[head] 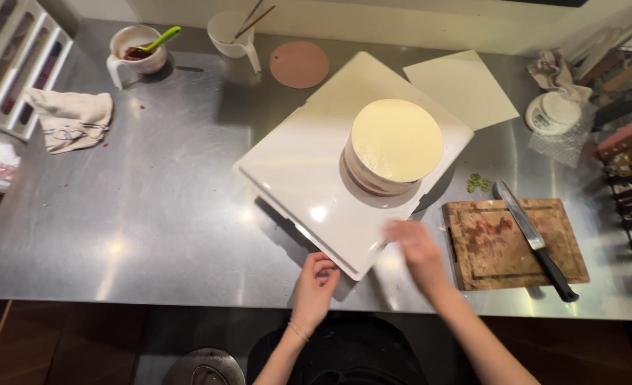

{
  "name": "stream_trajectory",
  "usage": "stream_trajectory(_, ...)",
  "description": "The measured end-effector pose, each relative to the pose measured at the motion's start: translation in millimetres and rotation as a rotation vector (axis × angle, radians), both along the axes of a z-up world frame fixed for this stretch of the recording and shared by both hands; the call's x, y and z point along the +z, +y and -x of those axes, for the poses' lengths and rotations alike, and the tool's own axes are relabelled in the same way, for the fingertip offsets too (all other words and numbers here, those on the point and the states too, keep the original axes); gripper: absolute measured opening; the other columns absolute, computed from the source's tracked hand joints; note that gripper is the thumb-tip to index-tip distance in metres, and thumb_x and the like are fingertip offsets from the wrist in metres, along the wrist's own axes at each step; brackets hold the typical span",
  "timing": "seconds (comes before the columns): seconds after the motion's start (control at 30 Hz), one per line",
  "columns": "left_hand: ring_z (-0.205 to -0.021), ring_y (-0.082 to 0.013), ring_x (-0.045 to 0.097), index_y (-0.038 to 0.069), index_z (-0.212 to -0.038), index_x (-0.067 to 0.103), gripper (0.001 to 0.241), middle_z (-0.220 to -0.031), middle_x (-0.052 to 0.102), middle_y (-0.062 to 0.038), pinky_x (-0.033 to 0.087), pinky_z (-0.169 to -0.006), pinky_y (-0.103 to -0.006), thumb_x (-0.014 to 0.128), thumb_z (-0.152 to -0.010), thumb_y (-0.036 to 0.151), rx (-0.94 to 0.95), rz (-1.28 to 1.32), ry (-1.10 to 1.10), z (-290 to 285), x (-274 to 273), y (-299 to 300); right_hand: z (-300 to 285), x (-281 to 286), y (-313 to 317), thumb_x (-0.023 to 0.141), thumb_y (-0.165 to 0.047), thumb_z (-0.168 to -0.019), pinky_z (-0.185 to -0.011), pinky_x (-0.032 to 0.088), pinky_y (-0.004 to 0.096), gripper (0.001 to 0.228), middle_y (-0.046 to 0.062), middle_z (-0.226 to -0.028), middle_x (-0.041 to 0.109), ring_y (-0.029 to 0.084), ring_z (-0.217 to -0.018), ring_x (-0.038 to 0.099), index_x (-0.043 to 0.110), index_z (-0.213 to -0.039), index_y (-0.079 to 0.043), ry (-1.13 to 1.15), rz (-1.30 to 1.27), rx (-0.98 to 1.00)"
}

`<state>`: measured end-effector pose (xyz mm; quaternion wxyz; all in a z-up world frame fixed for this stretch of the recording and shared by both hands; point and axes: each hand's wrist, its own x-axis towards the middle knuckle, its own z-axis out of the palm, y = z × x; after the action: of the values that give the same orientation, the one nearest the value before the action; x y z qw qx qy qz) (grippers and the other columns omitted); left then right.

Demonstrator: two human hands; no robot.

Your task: Cleaning a cake decorating workstation by scraping and wiping the cake board and the stainless steel counter.

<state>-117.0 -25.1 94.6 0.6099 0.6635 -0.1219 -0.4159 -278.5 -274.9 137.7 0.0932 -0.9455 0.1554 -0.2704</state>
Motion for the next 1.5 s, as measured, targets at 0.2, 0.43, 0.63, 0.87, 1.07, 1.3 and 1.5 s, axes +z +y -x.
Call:
stream_trajectory(0.2, -0.1, -0.0143, 0.078, 0.01, -0.125, 0.076, 0.015, -0.111, 0.081, -0.003, 0.064, -0.089, -0.0294, 0.076, -0.111, 0.015, -0.072, -0.001, 0.209, 13, 39, -17, 79, -8, -45, 0.076, -0.008, -0.107, -0.101, 0.061, 0.041, 0.024, 0.008, -0.128, 0.076, 0.032, -0.119, 0.072, 0.084, -0.127, -0.017, 0.084, 0.15, -0.425)
stream_trajectory(0.43, -0.097, -0.0153, 0.078, 0.008, -0.133, 0.073, 0.042, -0.121, 0.073, -0.005, 0.056, -0.07, -0.0217, 0.058, -0.123, 0.046, 0.013, -0.076, 0.287, 25, 33, -33, 30, -4, 20, 0.063, -0.016, -0.115, -0.096, 0.065, 0.029, 0.038, 0.006, -0.131, 0.074, 0.026, -0.119, 0.074, 0.083, -0.146, -0.027, -0.026, 0.015, 0.095)
stream_trajectory(0.63, -0.115, -0.0235, 0.071, 0.002, -0.138, 0.074, 0.044, -0.127, 0.071, -0.014, 0.062, -0.097, -0.0348, 0.055, -0.126, 0.04, 0.14, -0.009, 0.132, -14, 1, -23, 88, -30, -42, 0.082, 0.0, -0.101, -0.094, 0.06, 0.046, 0.02, 0.017, -0.119, 0.073, 0.036, -0.104, 0.07, 0.084, -0.12, -0.005, -0.047, 0.127, -0.361)
stream_trajectory(0.87, -0.079, -0.0268, 0.079, 0.002, -0.135, 0.059, 0.03, -0.097, 0.067, -0.014, 0.074, -0.077, -0.0378, 0.045, -0.129, 0.028, 0.205, 0.135, 0.077, -41, 9, -20, -9, -26, 15, 0.07, -0.013, -0.114, -0.087, 0.063, 0.041, 0.025, 0.01, -0.124, 0.079, 0.033, -0.103, 0.074, 0.085, -0.135, -0.016, -0.198, 0.319, 0.193)
stream_trajectory(1.07, -0.072, -0.0266, 0.082, 0.006, -0.128, 0.058, 0.025, -0.096, 0.078, -0.021, 0.074, -0.063, -0.0343, 0.043, -0.13, 0.026, 0.2, 0.057, -0.05, -98, -4, -20, -16, -11, -138, 0.076, 0.001, -0.109, -0.092, 0.059, 0.039, 0.018, 0.009, -0.109, 0.076, 0.029, -0.099, 0.071, 0.082, -0.122, -0.01, -0.089, 0.316, -0.151)
stream_trajectory(1.3, -0.156, -0.0443, 0.057, 0.012, -0.186, 0.011, 0.064, -0.159, 0.059, -0.041, 0.047, -0.13, -0.0625, 0.033, -0.127, 0.026, 0.31, -0.012, -0.214, -55, 77, -31, -33, -43, -31, 0.073, -0.006, -0.114, -0.108, 0.053, 0.033, 0.011, 0.008, -0.112, 0.072, 0.025, -0.104, 0.068, 0.079, -0.123, -0.007, -0.066, 0.34, -0.129)
stream_trajectory(1.5, -0.178, -0.046, 0.017, 0.012, -0.187, 0.021, 0.065, -0.191, 0.017, -0.029, 0.014, -0.145, -0.0571, 0.029, -0.13, 0.043, 0.501, 0.055, -0.317, -54, 100, -58, -113, 10, 66, 0.063, -0.013, -0.122, -0.086, 0.062, 0.04, 0.02, 0.015, -0.114, 0.076, 0.033, -0.1, 0.076, 0.083, -0.12, -0.008, -0.305, 0.328, 0.395)
